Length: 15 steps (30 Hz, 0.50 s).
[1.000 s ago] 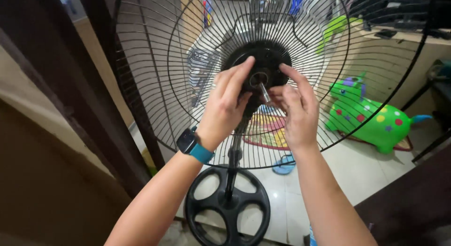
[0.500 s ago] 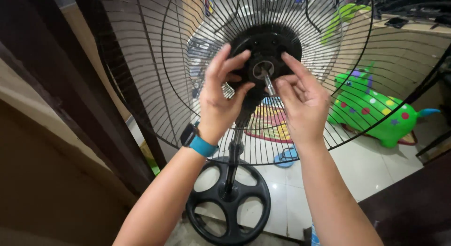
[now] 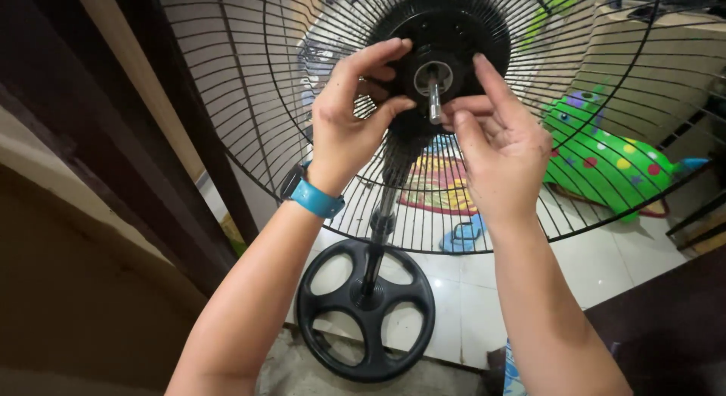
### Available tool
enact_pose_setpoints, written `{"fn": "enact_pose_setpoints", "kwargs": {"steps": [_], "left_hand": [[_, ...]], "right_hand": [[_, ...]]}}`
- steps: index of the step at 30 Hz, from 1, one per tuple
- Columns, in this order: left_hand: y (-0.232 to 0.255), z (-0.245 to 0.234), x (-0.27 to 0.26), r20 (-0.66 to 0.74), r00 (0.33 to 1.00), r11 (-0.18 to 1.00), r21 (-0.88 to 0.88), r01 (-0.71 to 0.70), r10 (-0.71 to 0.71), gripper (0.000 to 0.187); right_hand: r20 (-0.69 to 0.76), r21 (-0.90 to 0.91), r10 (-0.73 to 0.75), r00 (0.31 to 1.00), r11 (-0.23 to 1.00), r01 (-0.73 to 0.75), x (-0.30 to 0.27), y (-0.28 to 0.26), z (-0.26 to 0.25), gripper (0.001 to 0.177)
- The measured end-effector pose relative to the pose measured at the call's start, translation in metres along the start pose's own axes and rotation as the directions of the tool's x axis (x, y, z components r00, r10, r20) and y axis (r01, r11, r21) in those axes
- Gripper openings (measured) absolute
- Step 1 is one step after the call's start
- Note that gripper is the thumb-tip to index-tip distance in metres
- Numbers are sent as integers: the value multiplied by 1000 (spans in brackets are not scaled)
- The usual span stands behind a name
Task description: The person assembles a standing fan by attaching the front grille, inserting the yellow fan blades, and securing the assembly with a central nut. The person repeatedly adjusts the blades and grille to ensure proper fit.
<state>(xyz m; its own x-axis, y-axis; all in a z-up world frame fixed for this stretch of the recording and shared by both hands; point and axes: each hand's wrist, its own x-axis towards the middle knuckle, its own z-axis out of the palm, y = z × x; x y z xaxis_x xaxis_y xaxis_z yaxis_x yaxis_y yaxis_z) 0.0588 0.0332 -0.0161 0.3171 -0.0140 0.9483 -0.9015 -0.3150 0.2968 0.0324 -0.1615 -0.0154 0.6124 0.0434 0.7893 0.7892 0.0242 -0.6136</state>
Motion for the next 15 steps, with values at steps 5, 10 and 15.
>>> {"fn": "enact_pose_setpoints", "kwargs": {"steps": [5, 10, 15], "left_hand": [[-1, -3, -1, -2, 1000, 1000, 4, -8, 8, 63], [-1, -5, -1, 11, 1000, 1000, 0, -2, 2, 60], [-1, -5, -1, 8, 1000, 1000, 4, -10, 10, 59]], "right_hand": [[-13, -26, -19, 1000, 999, 18, -2, 1, 3, 49], [-3, -17, -24, 1000, 1000, 24, -2, 2, 2, 49], [8, -12, -27, 1000, 1000, 27, 0, 2, 1, 48]]}}
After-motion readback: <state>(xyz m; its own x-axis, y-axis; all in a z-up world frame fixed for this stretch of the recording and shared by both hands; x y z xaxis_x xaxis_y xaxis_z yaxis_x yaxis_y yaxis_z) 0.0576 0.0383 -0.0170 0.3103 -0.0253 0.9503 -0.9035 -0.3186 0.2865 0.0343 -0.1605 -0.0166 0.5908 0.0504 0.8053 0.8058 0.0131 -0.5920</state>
